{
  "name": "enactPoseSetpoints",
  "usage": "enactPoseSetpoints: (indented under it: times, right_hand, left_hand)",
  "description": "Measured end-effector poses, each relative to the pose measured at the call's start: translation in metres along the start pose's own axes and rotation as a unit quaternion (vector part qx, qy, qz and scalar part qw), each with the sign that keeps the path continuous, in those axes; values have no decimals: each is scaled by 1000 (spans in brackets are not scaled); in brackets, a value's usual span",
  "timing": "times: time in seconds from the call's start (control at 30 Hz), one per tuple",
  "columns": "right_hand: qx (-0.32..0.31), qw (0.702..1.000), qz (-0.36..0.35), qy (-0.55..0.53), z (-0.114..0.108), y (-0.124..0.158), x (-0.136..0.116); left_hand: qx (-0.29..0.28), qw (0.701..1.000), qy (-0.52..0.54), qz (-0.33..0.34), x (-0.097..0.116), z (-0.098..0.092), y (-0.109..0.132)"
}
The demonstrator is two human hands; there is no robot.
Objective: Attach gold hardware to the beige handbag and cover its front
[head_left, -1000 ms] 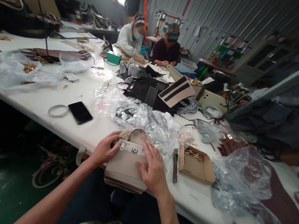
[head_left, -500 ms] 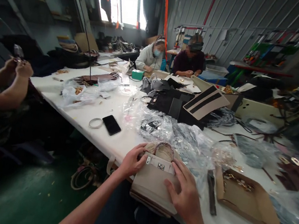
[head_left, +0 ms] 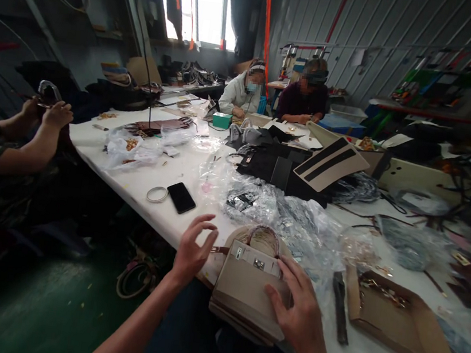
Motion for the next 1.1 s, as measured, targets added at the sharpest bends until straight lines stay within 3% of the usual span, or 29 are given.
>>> enactPoseSetpoints:
  times: [0.07, 0.13, 0.2, 0.27, 0.37, 0.47, 0.57, 0.7, 0.87, 1.0, 1.1]
  right_hand:
    - [-3, 1000, 1, -2, 0, 0, 0]
    - [-1, 1000, 2, -3, -1, -1, 0]
    - [2, 1000, 0, -2, -1, -1, -1]
    - [5, 1000, -1, -1, -1, -2, -1]
    - [9, 1000, -2, -2, -2, -3, -1]
    - [9, 1000, 0, -7, -2, -3, -1]
    - [4, 1000, 5, -10, -1, -2, 0]
    - [-5, 1000, 14, -9, -2, -3, -1]
    - [0, 1000, 14, -14, -2, -4, -1]
    - [-1, 1000, 15, -17, 0, -3, 2]
    - [0, 1000, 17, -18, 1, -2, 3]
  left_hand:
    - [105, 993, -42, 25, 16, -39, 0]
    - [178, 981, -77, -4, 14, -76, 8]
    - [215, 969, -95, -81, -9, -106, 24]
    - [209, 955, -74, -198, -47, -123, 45]
    - [148, 936, 10, -320, -97, -119, 73]
    - [126, 927, 44, -352, -116, -106, 86]
    - [106, 922, 84, -362, -118, -95, 94]
    - [37, 913, 147, -379, -111, -87, 108]
    - [142, 862, 286, -395, -108, -106, 119]
    - [112, 834, 311, -442, -110, -99, 116]
    - [120, 817, 308, -473, -117, -92, 119]
Point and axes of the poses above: each hand's wrist, its own y-axis away from the middle knuckle, its own z-axis out of the palm, x = y × z, the point moved 7 cm from there along -y, towards the middle knuckle, and after that the axes turned 13 degrees about y, right-handed, at the moved point
